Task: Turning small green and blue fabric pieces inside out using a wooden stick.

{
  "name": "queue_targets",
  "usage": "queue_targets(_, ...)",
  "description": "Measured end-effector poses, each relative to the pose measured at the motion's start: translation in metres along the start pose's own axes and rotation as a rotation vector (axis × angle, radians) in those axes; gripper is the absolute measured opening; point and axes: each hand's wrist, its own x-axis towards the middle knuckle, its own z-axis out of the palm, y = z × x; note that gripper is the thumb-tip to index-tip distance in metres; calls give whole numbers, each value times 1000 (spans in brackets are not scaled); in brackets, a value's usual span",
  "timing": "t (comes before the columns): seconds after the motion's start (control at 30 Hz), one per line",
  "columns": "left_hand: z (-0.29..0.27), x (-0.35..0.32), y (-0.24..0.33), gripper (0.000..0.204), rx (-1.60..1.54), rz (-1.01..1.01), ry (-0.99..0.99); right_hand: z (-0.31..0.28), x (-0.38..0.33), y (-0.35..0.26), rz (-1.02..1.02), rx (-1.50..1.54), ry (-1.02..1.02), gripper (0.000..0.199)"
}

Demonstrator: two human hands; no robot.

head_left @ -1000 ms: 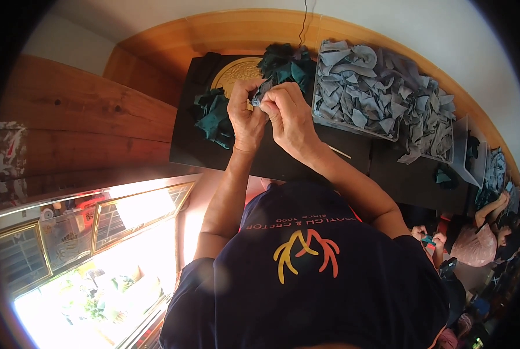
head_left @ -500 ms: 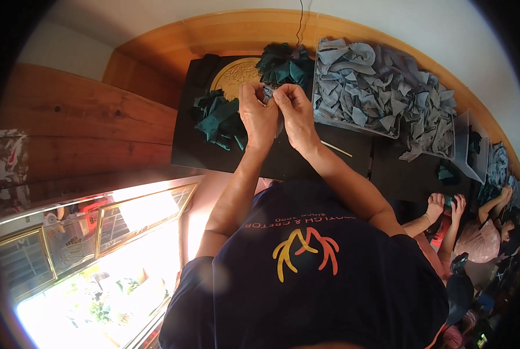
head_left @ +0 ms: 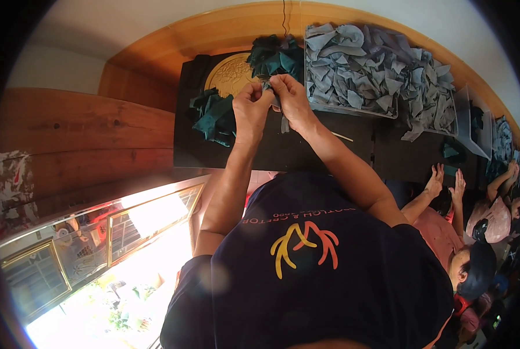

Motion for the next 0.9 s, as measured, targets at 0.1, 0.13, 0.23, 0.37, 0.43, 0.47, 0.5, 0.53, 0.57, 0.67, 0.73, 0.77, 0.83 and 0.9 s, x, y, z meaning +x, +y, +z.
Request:
queue_targets(0.1,-16,2,9,9,-418,-310,-177,-3,-1,-11,76,-17,-91,21)
queue_targets(0.13,-17,-1,15,16,-494,-373,-188,-4,-1,-13,98,-23,-139,22)
queue_targets(0.23,-31,-5,10,19,-942,-571,-446,-1,-4,-21,90,42,-211,23)
queue_targets(0.37,-35,-16,15,17,-1251,-729,-635,12,-19,-40,141,38,-202,21)
queue_targets(0.43,-35,-20,18,16,-1289,-724,-655,16,-24,-45,141,43,-226,21)
queue_targets(0.47,-34,-21,22,14,-1307,-675,-713,19,-27,-47,77,35,-216,21)
queue_targets(0.5,-33,-23,27,13,-1322,-626,-772,22,-29,-50,11,27,-204,21)
queue_targets(0.53,-32,-23,30,13,-1328,-618,-769,23,-29,-52,14,20,-210,21)
queue_targets(0.57,-31,-24,32,13,-1329,-596,-779,24,-29,-55,-61,-44,-190,21)
queue_targets(0.67,-28,-29,43,12,-1306,-556,-743,32,-37,-70,-166,-194,-146,22)
queue_targets(0.73,-26,-32,50,12,-1287,-536,-694,39,-46,-83,-247,-324,-122,28)
queue_targets(0.77,-26,-34,53,11,-1292,-533,-711,41,-48,-89,-242,-329,-130,28)
queue_targets(0.83,-25,-34,58,10,-1300,-531,-730,43,-52,-97,-230,-361,-158,26)
queue_targets(0.9,-23,-35,64,5,-1221,-582,-663,36,-48,-100,-201,-394,-169,25)
